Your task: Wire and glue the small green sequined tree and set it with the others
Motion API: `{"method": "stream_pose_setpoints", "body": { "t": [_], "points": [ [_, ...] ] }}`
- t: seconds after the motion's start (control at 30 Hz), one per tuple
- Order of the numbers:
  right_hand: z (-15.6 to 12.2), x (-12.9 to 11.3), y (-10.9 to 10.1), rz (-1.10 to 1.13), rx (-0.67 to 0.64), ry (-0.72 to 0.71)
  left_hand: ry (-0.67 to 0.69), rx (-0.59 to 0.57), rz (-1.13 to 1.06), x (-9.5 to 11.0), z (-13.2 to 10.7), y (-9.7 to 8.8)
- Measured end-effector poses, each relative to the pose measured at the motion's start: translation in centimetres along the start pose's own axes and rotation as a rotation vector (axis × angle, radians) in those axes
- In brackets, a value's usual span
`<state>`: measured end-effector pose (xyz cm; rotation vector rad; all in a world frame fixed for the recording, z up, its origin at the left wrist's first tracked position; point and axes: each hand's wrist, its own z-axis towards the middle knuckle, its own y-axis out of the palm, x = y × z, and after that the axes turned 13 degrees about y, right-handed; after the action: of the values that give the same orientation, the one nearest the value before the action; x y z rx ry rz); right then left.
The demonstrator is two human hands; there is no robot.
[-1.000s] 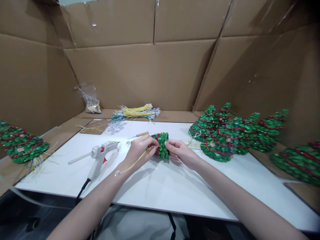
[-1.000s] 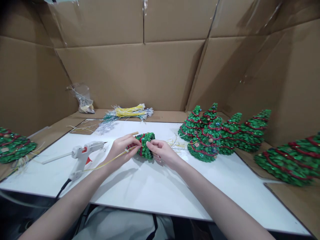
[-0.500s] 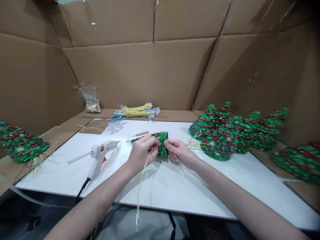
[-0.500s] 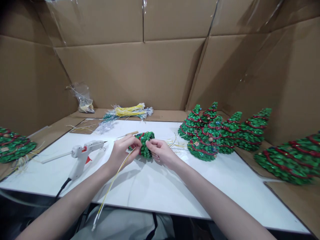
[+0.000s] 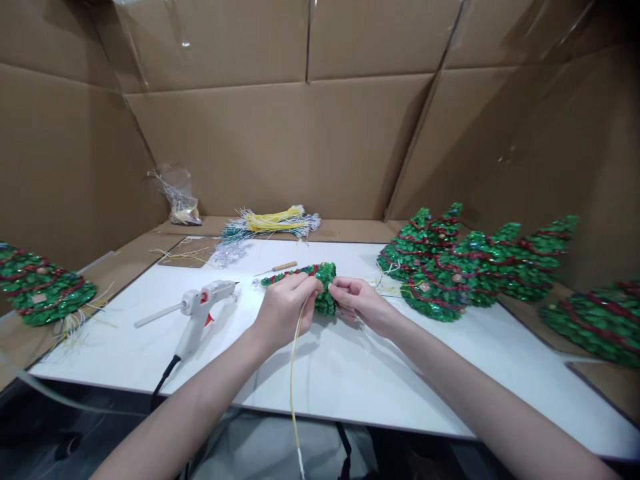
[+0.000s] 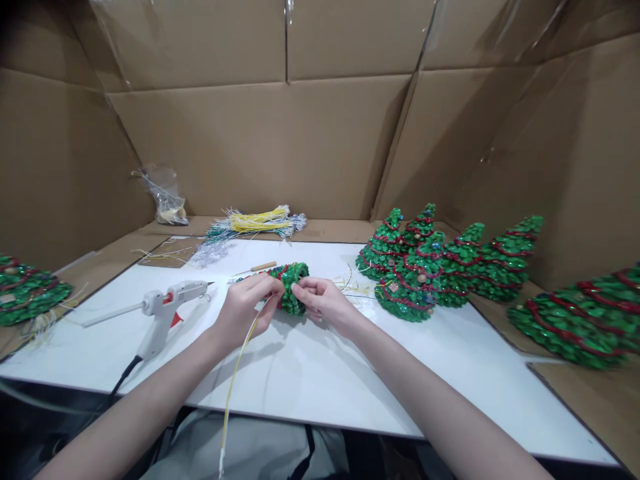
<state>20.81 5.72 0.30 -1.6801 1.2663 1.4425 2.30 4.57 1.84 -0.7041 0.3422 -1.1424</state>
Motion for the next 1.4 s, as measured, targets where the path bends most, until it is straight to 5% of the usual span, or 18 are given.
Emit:
{"method": "stream_pose_setpoints", "body": {
  "t": [0.6,1.4],
  "points": [
    [-0.1,0.1,0.2,-0.028,0.010,0.018,-0.342,0.099,-0.304,-1.0,0.3,-0.2],
    [0.5,0.5,-0.5,-0.176,0.053,-0.038,-0.387,0.067,-0.483,-0.9,0.6,-1.0]
  ]
}}
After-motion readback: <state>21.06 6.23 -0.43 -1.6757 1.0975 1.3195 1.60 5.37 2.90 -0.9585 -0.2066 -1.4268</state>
